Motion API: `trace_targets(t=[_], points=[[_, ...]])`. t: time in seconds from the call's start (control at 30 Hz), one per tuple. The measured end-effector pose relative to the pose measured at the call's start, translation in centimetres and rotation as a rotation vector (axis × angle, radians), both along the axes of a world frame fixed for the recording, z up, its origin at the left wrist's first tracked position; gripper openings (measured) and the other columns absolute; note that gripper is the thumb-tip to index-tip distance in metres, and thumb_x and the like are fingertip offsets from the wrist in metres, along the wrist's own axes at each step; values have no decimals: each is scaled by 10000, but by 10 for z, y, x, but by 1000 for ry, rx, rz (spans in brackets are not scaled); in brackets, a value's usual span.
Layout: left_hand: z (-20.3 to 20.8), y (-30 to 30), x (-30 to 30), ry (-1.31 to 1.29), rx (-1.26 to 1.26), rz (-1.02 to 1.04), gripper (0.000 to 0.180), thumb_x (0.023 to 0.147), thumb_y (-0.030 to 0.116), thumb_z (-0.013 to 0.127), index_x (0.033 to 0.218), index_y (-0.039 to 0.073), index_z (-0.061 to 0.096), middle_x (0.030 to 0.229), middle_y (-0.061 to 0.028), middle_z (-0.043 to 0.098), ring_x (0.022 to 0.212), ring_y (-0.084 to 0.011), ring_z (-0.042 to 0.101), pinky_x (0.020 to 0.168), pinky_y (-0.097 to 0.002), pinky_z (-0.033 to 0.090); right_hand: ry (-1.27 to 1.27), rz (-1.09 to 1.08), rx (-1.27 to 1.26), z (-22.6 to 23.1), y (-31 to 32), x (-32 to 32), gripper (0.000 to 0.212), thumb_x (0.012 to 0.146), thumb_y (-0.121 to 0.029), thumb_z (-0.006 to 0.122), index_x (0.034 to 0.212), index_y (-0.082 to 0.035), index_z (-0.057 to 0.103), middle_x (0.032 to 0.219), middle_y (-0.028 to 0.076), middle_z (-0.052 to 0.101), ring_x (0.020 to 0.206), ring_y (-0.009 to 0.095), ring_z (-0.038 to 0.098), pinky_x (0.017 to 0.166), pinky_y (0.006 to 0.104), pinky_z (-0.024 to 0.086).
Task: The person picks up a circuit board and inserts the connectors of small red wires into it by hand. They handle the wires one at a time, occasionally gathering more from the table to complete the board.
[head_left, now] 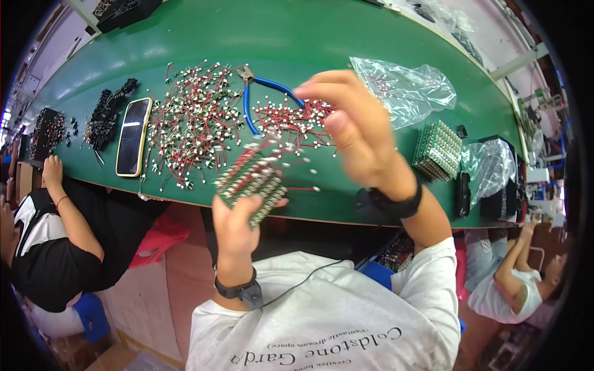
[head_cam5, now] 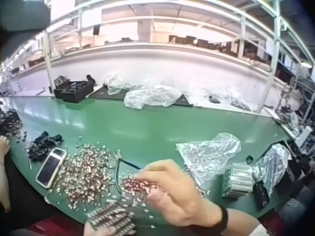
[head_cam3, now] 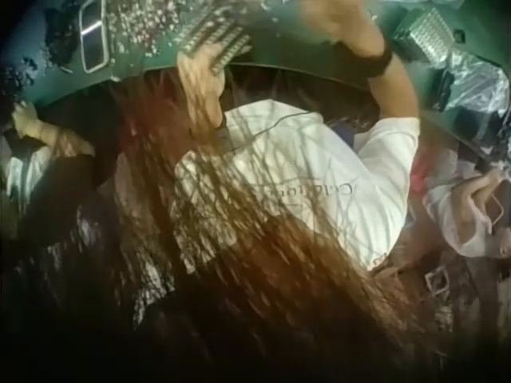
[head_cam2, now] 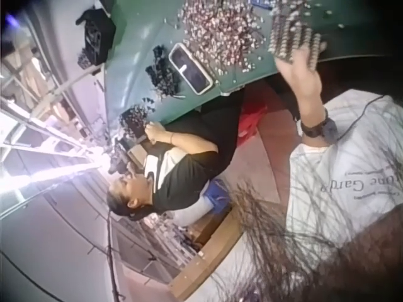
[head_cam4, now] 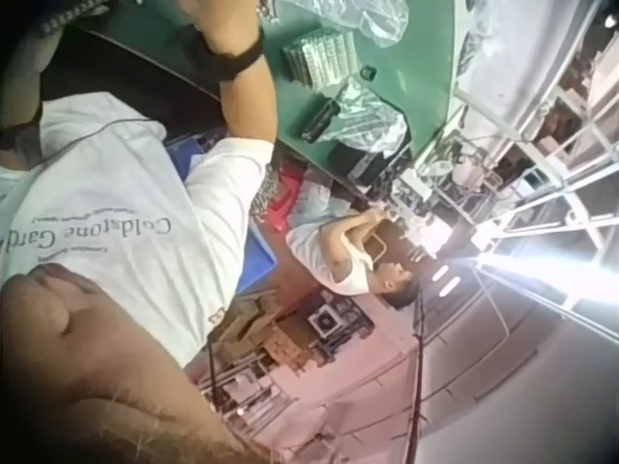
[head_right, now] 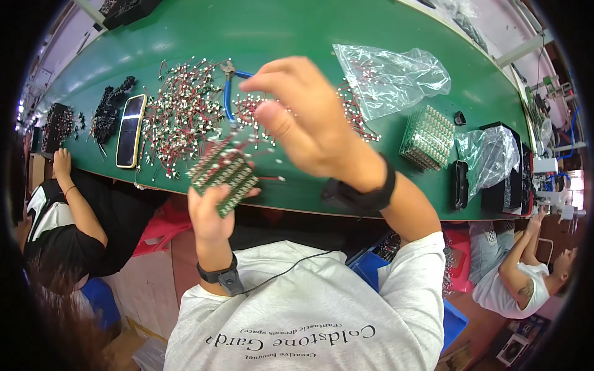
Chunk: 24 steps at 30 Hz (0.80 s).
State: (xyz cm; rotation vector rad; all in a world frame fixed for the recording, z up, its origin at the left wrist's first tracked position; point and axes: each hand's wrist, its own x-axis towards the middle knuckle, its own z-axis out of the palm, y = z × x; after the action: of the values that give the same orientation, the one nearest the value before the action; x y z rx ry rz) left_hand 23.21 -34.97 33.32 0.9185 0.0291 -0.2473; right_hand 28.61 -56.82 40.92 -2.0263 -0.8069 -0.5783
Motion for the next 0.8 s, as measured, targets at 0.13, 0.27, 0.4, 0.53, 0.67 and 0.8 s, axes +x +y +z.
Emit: trace_targets(t=[0.13, 0.27, 0.4, 0.53, 0.67, 0.8], points=[[5, 18, 10, -47, 82, 146, 563, 785, 40, 478, 1321, -121, 425, 1210, -266, 582, 1097, -415, 626, 725, -491, 632, -247, 121, 173, 51, -8, -54, 83, 839, -47, 550, 835, -16, 626, 866, 129, 646, 811, 264, 605, 692, 377, 487], [3, 33, 7, -79, 117, 166, 552, 796, 52, 473, 1322, -104, 420, 1205, -262, 581, 1098, -422, 622, 716, -488, 632, -214, 1100, -96, 77, -104, -159, 63, 828, -180, 683, 868, -131, 685, 874, 6, 681, 782, 157, 634, 619, 353, 513], [8, 18, 4, -96, 154, 206, 531, 799, 37, 466, 1309, -109, 435, 1181, -260, 592, 1100, -423, 621, 722, -492, 631, -172, 844, -74, 73, -115, -164, 56, 811, -135, 665, 860, -110, 675, 861, 25, 676, 768, 182, 631, 617, 362, 509], [11, 23, -5, -111, 159, 204, 540, 796, 24, 467, 1318, -107, 422, 1184, -260, 591, 1103, -419, 621, 727, -494, 631, -84, 580, -69, 69, -118, -176, 65, 788, -76, 641, 849, -83, 663, 843, 50, 668, 749, 216, 627, 614, 373, 503], [8, 17, -5, -109, 148, 194, 558, 792, 16, 473, 1333, -103, 408, 1208, -263, 573, 1117, -430, 610, 739, -506, 630, 16, 233, -68, 73, -76, -149, 89, 765, -16, 617, 838, -55, 650, 826, 75, 660, 731, 250, 624, 611, 385, 498], [6, 20, -1, -95, 103, 201, 613, 776, 35, 500, 1362, -101, 380, 1242, -279, 546, 1162, -454, 575, 772, -527, 624, 134, -99, -80, 74, -59, -105, 119, 743, 43, 592, 827, -28, 637, 808, 101, 653, 712, 284, 620, 608, 397, 492]])
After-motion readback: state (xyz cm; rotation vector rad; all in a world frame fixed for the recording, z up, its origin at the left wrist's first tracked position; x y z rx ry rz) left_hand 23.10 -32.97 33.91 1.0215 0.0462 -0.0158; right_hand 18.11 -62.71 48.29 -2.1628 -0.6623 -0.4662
